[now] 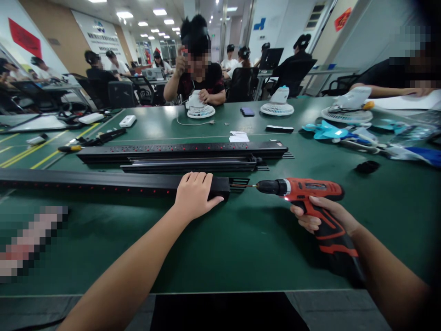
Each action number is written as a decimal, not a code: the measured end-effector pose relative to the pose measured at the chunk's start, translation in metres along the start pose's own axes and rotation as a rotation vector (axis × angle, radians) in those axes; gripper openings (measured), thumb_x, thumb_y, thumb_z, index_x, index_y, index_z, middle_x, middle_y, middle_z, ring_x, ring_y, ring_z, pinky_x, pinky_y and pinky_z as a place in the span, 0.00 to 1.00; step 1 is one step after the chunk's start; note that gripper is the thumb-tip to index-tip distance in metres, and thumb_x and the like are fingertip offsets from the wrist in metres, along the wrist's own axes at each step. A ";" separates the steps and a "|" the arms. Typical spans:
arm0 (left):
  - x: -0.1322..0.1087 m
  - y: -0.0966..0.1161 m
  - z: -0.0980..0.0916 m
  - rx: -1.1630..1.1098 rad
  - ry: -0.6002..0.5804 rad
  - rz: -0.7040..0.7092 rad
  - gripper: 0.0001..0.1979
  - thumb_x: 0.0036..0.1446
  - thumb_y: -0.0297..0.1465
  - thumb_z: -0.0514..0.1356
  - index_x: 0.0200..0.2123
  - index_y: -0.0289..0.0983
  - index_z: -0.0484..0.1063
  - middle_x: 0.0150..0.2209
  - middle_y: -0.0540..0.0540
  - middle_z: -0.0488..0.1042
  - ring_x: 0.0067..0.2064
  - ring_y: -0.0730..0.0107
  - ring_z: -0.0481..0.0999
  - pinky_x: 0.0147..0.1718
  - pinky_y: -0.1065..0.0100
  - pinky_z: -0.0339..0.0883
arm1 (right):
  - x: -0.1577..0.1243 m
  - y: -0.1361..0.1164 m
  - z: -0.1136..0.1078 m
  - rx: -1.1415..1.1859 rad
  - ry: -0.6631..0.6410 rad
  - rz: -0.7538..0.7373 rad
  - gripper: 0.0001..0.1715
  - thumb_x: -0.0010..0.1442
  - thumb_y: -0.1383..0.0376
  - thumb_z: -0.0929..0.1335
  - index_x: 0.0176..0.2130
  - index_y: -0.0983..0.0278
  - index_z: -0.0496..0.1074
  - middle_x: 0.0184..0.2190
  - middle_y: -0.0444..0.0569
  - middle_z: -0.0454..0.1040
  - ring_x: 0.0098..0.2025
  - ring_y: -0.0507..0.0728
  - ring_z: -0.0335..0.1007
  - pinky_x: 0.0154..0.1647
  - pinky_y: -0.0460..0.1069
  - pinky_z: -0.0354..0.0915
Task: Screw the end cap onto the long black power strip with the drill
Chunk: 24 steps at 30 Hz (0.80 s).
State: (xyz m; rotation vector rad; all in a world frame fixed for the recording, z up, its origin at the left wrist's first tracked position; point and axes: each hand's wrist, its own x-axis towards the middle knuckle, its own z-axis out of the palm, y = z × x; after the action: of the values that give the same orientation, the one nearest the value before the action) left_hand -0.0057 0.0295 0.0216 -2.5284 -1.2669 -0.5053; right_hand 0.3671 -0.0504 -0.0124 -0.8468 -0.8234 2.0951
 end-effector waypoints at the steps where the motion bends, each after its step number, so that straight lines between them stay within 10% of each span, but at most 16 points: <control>1: 0.000 0.000 0.000 -0.001 0.001 0.001 0.30 0.58 0.53 0.57 0.53 0.35 0.67 0.46 0.38 0.74 0.48 0.51 0.72 0.54 0.51 0.59 | 0.000 0.000 -0.001 0.004 -0.006 0.001 0.20 0.61 0.53 0.68 0.35 0.69 0.75 0.18 0.42 0.60 0.20 0.51 0.53 0.23 0.45 0.64; 24: -0.001 -0.001 0.001 -0.020 0.007 0.000 0.30 0.59 0.53 0.56 0.54 0.36 0.67 0.46 0.37 0.74 0.49 0.49 0.71 0.54 0.50 0.58 | 0.000 -0.001 0.000 -0.024 0.004 0.001 0.19 0.61 0.53 0.68 0.35 0.67 0.74 0.18 0.42 0.59 0.19 0.51 0.54 0.23 0.46 0.65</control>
State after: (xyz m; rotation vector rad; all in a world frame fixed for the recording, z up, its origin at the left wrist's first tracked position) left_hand -0.0066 0.0299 0.0203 -2.5402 -1.2654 -0.5291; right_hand 0.3670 -0.0497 -0.0116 -0.8635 -0.8484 2.0874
